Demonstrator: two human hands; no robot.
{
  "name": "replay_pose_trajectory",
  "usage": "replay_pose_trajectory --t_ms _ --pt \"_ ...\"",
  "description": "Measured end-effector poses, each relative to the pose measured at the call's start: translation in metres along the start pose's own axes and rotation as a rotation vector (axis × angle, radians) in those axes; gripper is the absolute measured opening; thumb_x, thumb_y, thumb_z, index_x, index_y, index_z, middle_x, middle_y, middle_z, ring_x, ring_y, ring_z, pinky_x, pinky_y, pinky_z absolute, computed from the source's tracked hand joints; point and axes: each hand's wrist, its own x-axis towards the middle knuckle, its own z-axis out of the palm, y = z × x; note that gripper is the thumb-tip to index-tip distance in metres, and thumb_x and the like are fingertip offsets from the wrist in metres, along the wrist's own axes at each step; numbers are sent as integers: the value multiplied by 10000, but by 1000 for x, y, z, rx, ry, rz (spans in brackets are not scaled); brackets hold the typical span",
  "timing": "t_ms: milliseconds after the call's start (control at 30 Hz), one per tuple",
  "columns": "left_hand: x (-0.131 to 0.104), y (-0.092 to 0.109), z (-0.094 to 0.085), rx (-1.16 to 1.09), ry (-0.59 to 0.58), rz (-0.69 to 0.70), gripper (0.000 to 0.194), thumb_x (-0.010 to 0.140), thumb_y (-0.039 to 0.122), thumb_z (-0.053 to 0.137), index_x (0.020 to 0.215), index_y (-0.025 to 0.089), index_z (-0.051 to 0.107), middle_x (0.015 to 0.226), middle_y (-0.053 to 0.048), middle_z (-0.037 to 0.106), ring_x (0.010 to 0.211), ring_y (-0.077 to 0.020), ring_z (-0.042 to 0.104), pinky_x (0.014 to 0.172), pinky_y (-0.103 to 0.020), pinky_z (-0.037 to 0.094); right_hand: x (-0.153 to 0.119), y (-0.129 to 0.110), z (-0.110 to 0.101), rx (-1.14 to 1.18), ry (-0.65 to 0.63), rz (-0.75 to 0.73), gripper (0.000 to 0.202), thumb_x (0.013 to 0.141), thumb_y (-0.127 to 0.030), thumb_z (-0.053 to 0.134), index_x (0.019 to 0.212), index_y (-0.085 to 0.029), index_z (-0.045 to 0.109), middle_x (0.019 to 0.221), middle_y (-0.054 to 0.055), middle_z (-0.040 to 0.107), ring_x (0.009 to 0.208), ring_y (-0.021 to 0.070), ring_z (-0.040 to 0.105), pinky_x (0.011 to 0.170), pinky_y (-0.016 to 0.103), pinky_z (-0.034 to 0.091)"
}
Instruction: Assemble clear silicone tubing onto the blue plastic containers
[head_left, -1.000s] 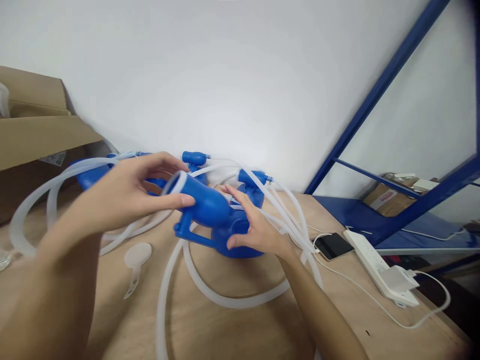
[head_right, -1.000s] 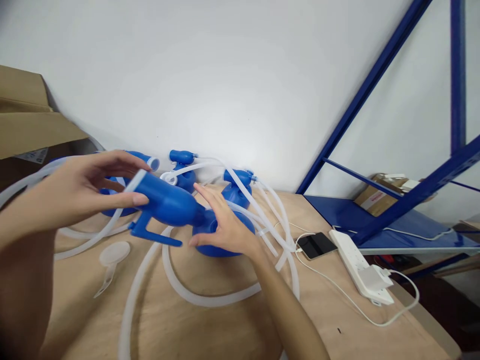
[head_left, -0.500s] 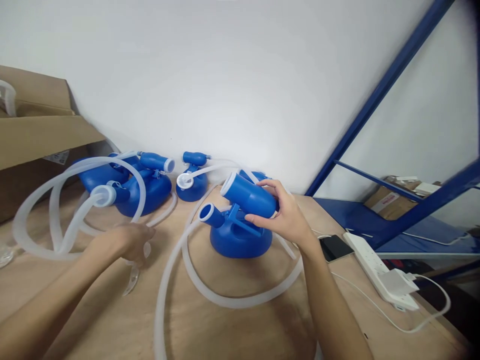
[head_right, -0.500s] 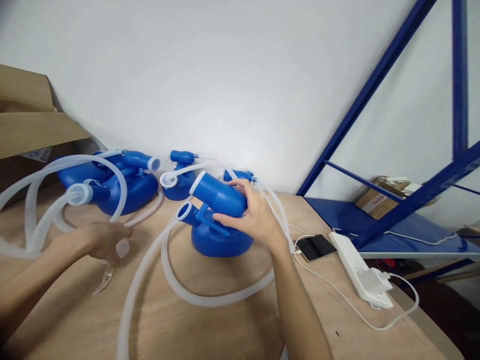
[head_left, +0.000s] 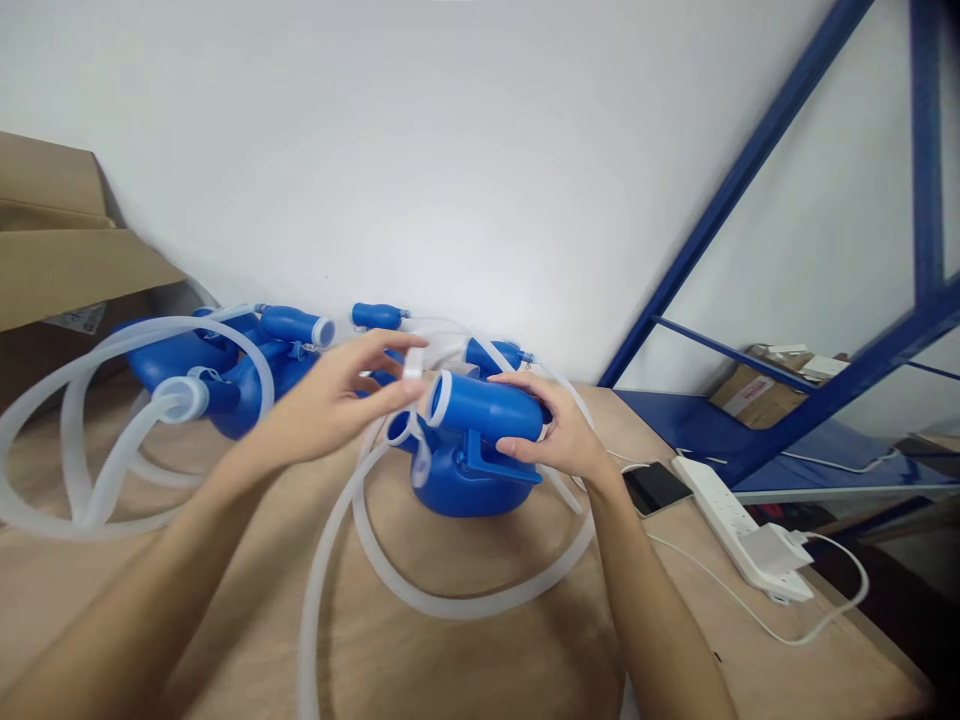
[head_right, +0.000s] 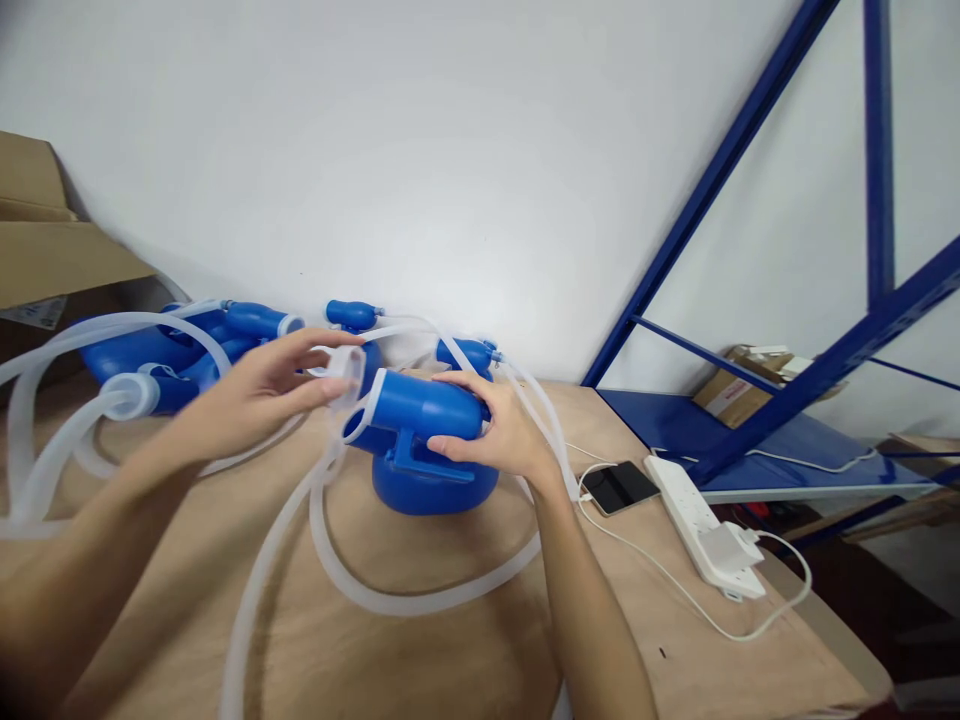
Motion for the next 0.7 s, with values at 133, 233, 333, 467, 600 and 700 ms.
replay_pose_trajectory --t_ms 133,233,333,467,600,700 --pt "5 10 41 40 65 126 407 966 520 524 1198 219 669 1199 -87 641 1061 -280 620 949 -403 537 1 -1 14 13 66 -80 631 786 -558 784 1336 -265 684 1309 78 744 1133 327 718 1014 466 562" --pt "6 4 60 -91 180 164 353 987 465 455 1156 209 629 1274 -89 627 1246 -309 563 1145 -454 424 3 -5 26 -10 137 -119 623 777 -540 785 1325 -259 697 1301 76 752 1158 335 716 1043 466 554" --pt "4 2 69 -376 181 130 396 1020 482 399 1223 212 605 1399 -86 624 1376 -329 523 1175 -450 417 2 -15 34 -71 190 -200 604 769 -467 797 1327 -256 702 1284 72 761 1125 321 732 1032 456 568" --pt "-3 9 72 -662 122 33 432 994 486 414 1308 236 577 1275 -68 722 1279 -339 636 1054 -457 544 -3 -33 32 -267 228 -261 575 750 -443 791 1302 -295 730 1265 53 767 1104 324 743 1010 469 594" --pt "-11 15 77 -664 187 68 456 930 517 466 1296 276 591 1397 -49 668 1307 -353 625 1082 -491 534 -11 -50 20 -412 213 -288 571 747 -493 804 1291 -328 751 1262 39 763 1059 316 761 946 444 626" --pt "-16 9 82 -697 180 154 449 958 547 489 1340 329 579 1486 -18 595 1285 -329 625 1078 -477 527 -14 -62 10 -458 176 -347 567 774 -476 796 1318 -331 734 1249 39 772 1022 308 777 912 435 635"
